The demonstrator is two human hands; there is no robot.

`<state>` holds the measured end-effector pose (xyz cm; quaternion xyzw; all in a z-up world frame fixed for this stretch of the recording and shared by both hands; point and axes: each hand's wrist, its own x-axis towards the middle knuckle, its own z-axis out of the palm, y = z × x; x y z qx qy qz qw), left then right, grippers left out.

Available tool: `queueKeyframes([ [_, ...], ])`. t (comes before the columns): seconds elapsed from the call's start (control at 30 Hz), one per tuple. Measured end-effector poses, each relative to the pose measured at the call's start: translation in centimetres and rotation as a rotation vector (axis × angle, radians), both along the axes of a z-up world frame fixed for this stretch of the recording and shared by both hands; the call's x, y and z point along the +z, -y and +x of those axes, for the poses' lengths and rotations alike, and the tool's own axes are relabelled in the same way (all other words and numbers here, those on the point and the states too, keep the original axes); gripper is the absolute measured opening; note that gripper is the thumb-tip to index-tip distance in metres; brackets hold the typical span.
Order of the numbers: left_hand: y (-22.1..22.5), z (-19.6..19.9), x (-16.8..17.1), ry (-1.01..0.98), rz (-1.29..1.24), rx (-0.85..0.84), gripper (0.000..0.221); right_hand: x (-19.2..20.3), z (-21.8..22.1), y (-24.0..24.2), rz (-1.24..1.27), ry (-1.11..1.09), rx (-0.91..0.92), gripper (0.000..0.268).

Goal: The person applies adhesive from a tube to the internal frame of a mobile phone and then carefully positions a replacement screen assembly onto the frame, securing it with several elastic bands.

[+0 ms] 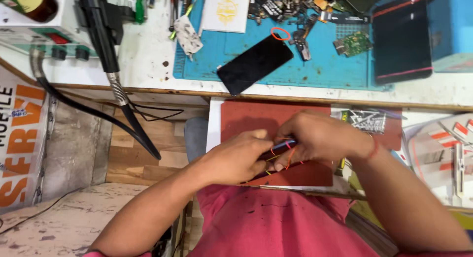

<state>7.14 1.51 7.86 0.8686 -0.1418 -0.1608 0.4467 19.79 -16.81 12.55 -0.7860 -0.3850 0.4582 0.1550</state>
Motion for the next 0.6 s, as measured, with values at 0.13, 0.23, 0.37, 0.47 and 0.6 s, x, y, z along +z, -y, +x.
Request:
queueKeyframes([
  [0.13, 0.0, 0.7, -0.7, -0.062, 0.05, -0.075, 0.032, 0.4, 0.9, -2.5, -0.04, 0.096, 0.431, 0.042],
  [0.23, -0.8, 0.5, -0.8, -0.138, 0.109, -0.175, 0.036, -1.5, 1.2, -2.9, 0.004, -0.12, 0.429, 0.046],
  [0.37, -1.7, -0.2, -0.8, -0.178, 0.061, -0.207, 0.046, -2.8, 0.7, -2.6, -0.076, -0.345, 0.162, 0.055],
  [0.47, -1.3, -0.7, -1.7, -0.171, -0.092, -0.271, 0.059, -3.4, 1.2, -3.4, -0.122, -0.308, 0.241, 0.052],
  [0.6, -0.3, -0.8, -2.4, -0.32, -0.105, -0.281, 0.035, -2.9, 1.8, -4.4, 0.124, -0.222, 0.31, 0.027],
])
